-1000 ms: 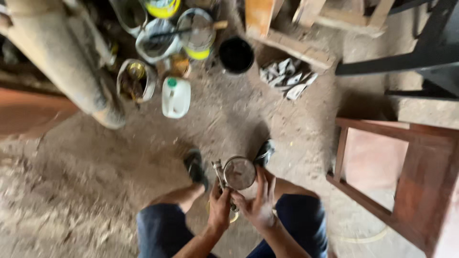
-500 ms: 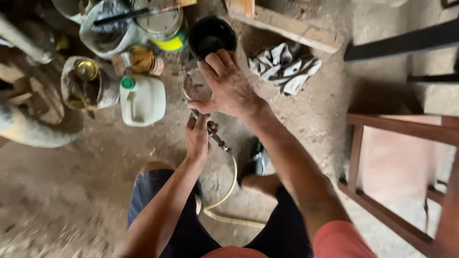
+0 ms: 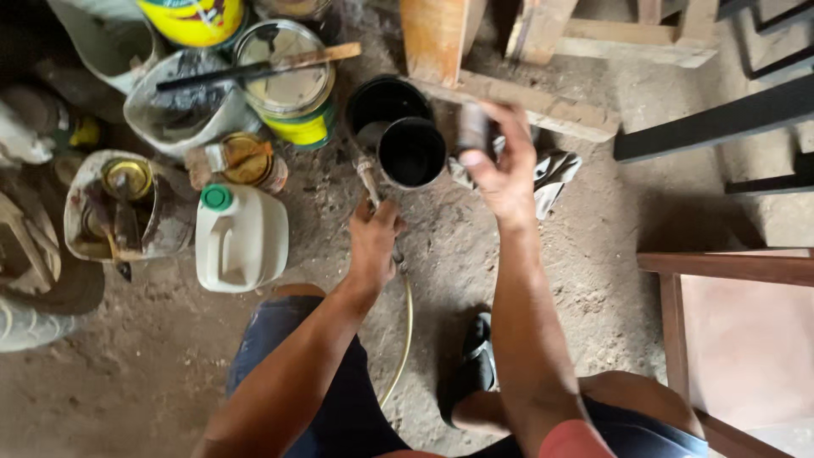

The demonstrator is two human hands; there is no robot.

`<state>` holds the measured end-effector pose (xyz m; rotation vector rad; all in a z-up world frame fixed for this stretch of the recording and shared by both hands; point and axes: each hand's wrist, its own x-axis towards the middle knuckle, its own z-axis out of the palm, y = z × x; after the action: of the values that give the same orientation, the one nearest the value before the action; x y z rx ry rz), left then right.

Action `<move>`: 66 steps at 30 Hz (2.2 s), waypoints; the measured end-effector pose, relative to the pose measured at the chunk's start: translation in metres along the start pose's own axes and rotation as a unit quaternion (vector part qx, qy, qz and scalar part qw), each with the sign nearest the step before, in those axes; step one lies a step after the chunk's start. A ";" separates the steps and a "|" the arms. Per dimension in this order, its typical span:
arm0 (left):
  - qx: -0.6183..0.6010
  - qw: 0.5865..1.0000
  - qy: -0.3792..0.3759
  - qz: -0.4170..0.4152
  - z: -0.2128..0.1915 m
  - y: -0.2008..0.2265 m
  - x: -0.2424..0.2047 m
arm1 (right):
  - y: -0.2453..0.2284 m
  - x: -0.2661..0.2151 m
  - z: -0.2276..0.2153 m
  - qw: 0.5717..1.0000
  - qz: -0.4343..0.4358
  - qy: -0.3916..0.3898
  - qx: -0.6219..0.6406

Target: The person spray-paints various wooden furniture pieces, including a frame and a headboard, then refills the spray gun with dark liquid from a large container.

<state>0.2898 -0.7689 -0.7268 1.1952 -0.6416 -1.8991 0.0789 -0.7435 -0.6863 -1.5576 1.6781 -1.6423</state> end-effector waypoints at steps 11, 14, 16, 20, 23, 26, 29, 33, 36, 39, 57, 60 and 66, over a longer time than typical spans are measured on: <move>-0.012 0.997 0.044 0.065 -0.047 0.023 0.012 | 0.206 -0.216 0.082 0.831 0.281 -0.029 -0.480; -0.049 0.994 0.073 0.061 -0.063 0.031 0.011 | 0.160 -0.165 0.084 0.855 0.160 0.101 -0.482; -0.070 0.993 0.084 0.054 -0.072 0.037 0.009 | 0.120 -0.094 0.088 0.870 -0.004 0.183 -0.459; -0.123 0.986 0.092 0.070 -0.086 0.041 0.000 | 0.083 0.063 0.140 0.904 -0.170 0.009 -0.393; -0.114 0.987 0.114 0.028 -0.095 0.045 -0.008 | 0.099 0.133 0.195 0.819 -0.175 -0.195 -0.510; -0.117 0.984 0.130 0.026 -0.096 0.049 -0.015 | 0.128 0.144 0.230 0.763 -0.210 -0.224 -0.568; -0.125 0.983 0.132 0.023 -0.097 0.048 -0.013 | 0.136 0.144 0.231 0.731 -0.136 -0.325 -0.584; -0.123 0.984 0.127 0.019 -0.094 0.044 -0.005 | 0.100 0.151 0.198 0.787 -0.211 -0.285 -0.504; -0.151 0.980 0.125 0.028 -0.090 0.037 0.007 | 0.039 0.160 0.130 0.799 -0.272 -0.255 -0.472; -0.125 0.983 0.131 0.040 -0.091 0.028 0.023 | -0.043 0.154 0.046 0.880 -0.182 -0.262 -0.353; -0.003 0.990 0.131 0.054 -0.090 0.021 0.030 | 0.049 0.098 0.083 0.935 -0.043 -0.268 -0.227; -0.020 0.992 0.108 0.057 -0.086 0.022 0.027 | 0.066 0.081 0.093 0.959 0.014 -0.254 -0.127; 0.004 0.990 0.139 -0.001 -0.088 0.026 0.029 | 0.066 0.071 0.095 0.934 -0.028 -0.331 -0.128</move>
<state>0.3710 -0.8079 -0.7597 1.4338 -0.4969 -1.6892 0.1011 -0.8661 -0.7389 -1.9984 1.5023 -0.7746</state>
